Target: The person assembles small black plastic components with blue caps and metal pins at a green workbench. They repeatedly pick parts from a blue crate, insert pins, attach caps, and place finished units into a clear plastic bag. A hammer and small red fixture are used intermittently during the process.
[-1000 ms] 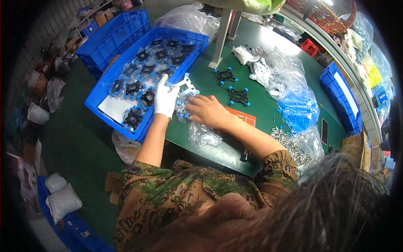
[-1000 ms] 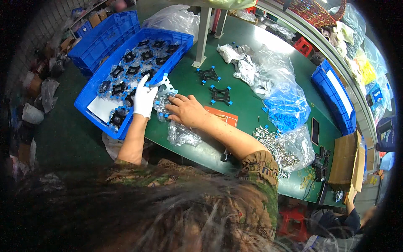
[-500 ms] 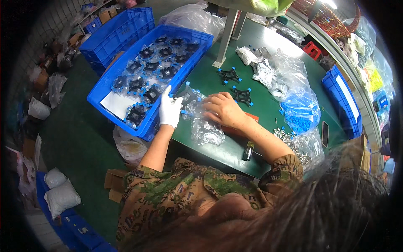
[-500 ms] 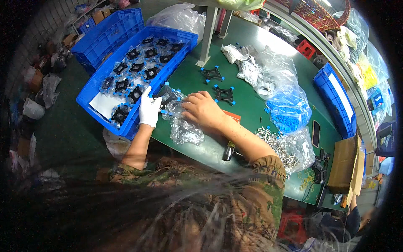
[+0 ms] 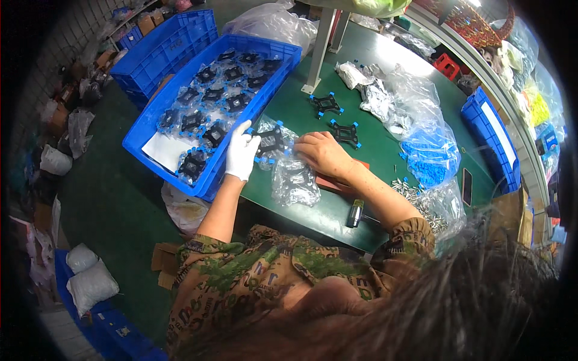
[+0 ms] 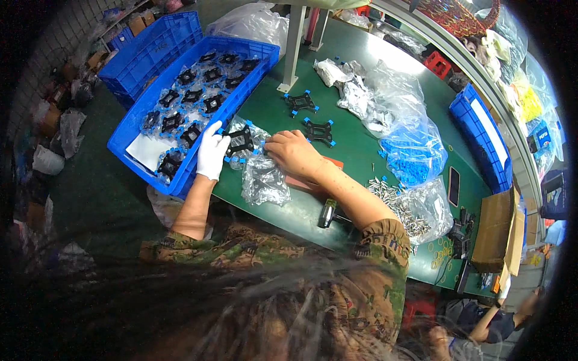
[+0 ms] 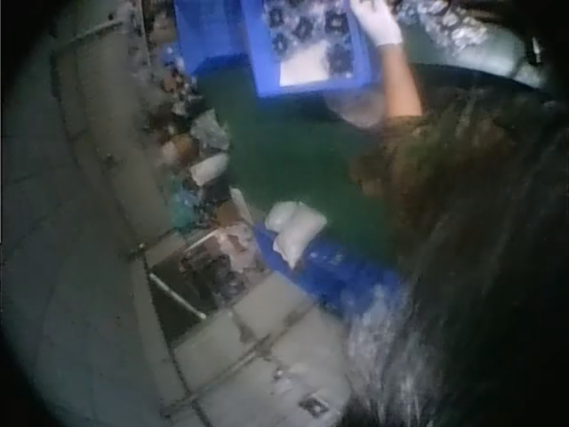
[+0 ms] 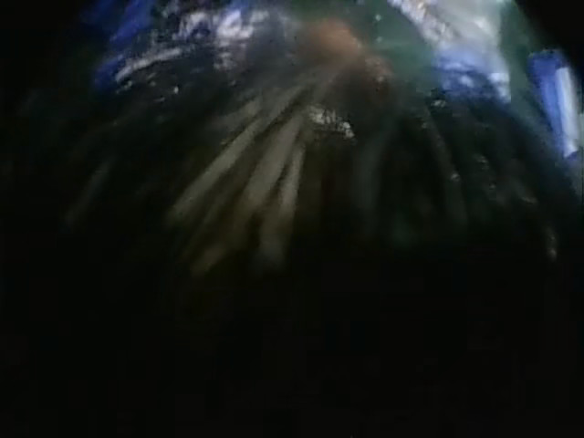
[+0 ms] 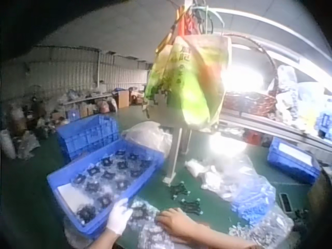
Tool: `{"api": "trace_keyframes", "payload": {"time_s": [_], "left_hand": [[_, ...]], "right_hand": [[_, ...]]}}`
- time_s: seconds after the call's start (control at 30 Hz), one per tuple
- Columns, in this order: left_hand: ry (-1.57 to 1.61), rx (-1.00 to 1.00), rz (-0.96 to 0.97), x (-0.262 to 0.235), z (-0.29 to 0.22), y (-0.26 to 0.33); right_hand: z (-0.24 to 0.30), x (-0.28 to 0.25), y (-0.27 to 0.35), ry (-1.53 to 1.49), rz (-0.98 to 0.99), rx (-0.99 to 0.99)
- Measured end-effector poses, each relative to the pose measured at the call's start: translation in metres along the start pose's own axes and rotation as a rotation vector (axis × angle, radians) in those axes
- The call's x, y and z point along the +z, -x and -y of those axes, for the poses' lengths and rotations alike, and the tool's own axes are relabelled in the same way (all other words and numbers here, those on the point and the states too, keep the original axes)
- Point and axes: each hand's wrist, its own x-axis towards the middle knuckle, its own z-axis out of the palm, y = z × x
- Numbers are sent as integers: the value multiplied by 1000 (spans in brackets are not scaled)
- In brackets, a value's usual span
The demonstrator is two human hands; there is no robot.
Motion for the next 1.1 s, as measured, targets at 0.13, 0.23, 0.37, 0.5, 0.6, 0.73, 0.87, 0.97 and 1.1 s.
{"api": "trace_keyframes", "payload": {"time_s": [0.13,0.23,0.37,0.5,0.6,0.73,0.87,0.97,1.1], "left_hand": [[-104,-52,9,1,1,0],[-155,-72,-22,5,2,0],[-307,-121,-33,6,-4,1],[-657,-42,-25,14,-31,3],[-932,95,-88,20,-42,10],[-1084,277,57,18,-58,3],[-1485,362,222,27,-62,-9],[-1551,382,370,34,-62,-25],[-1626,370,623,43,-75,-57]], "right_hand": [[-5,8,1,-22,-12,-12],[-4,9,2,-35,-7,-9],[-3,7,2,-32,-14,-20],[7,-1,4,26,42,-8],[24,-13,4,6,-6,-38],[29,-16,9,26,-55,-130],[16,-38,26,104,-27,-82],[-3,-73,50,179,22,51],[-55,-108,109,284,19,302]]}}
